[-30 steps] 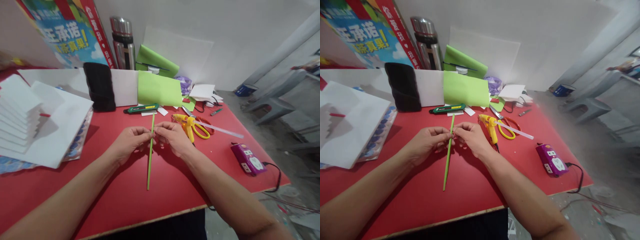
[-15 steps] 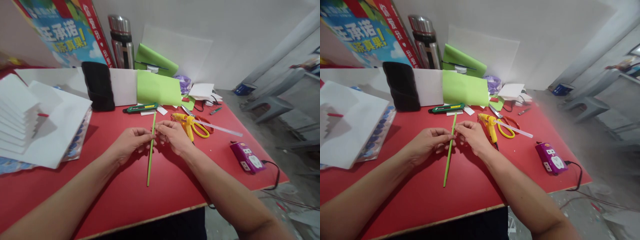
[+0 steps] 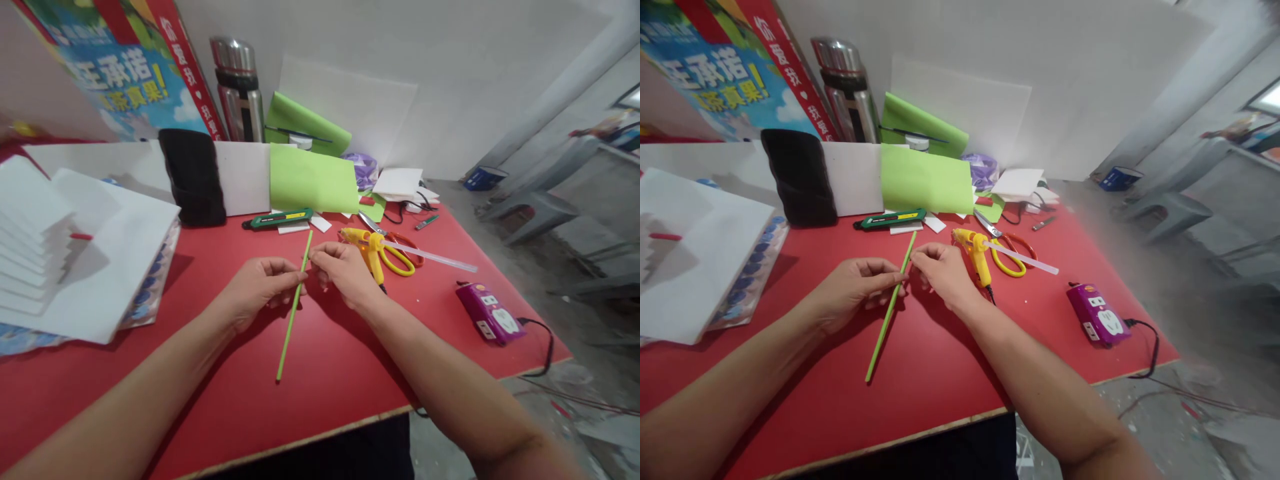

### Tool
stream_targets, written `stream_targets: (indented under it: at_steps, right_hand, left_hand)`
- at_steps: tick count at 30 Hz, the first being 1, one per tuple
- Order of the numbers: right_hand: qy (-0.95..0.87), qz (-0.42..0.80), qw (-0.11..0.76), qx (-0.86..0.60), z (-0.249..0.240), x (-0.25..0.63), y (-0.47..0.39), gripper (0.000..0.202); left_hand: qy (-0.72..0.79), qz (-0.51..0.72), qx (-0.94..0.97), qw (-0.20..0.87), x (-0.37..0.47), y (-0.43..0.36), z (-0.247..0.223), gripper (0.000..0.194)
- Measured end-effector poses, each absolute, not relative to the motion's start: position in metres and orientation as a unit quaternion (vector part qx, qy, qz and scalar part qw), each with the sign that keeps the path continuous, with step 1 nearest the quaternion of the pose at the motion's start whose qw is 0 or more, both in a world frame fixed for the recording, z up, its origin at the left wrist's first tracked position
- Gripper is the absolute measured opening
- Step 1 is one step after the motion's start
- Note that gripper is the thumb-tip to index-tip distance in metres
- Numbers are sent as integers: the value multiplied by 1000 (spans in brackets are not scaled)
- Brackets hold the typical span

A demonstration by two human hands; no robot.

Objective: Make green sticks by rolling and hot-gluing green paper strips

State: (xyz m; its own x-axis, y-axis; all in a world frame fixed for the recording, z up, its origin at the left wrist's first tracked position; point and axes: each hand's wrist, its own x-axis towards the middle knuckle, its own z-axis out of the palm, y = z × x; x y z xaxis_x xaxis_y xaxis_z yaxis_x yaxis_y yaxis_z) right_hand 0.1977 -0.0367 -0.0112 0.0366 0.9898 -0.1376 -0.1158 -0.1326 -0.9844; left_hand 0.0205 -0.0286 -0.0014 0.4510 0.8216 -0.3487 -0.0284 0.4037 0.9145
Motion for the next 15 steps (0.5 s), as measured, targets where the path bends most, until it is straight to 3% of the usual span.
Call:
stream_targets:
  at_steps: [4, 6, 9, 12, 15]
  right_hand:
    - [-416, 559, 491, -523, -4, 199, -35, 14]
    - [-446, 545, 443, -554, 10, 201, -39, 15]
    - [-589, 472, 242, -610, 40, 209, -56, 29]
    - [-719, 246, -15, -650, 62, 228, -84, 43]
    - [-674, 127, -115, -719, 61, 257, -107, 41]
  left_hand:
    - [432, 300, 435, 731, 19, -26, -1, 22]
    - [432, 303, 437, 728, 17, -24, 0, 23]
    - [442, 306, 438, 720, 14, -20, 1, 24]
    - [454, 314, 424, 718, 11, -16, 1, 27]
    - [453, 321, 413, 721, 8, -13, 0, 27]
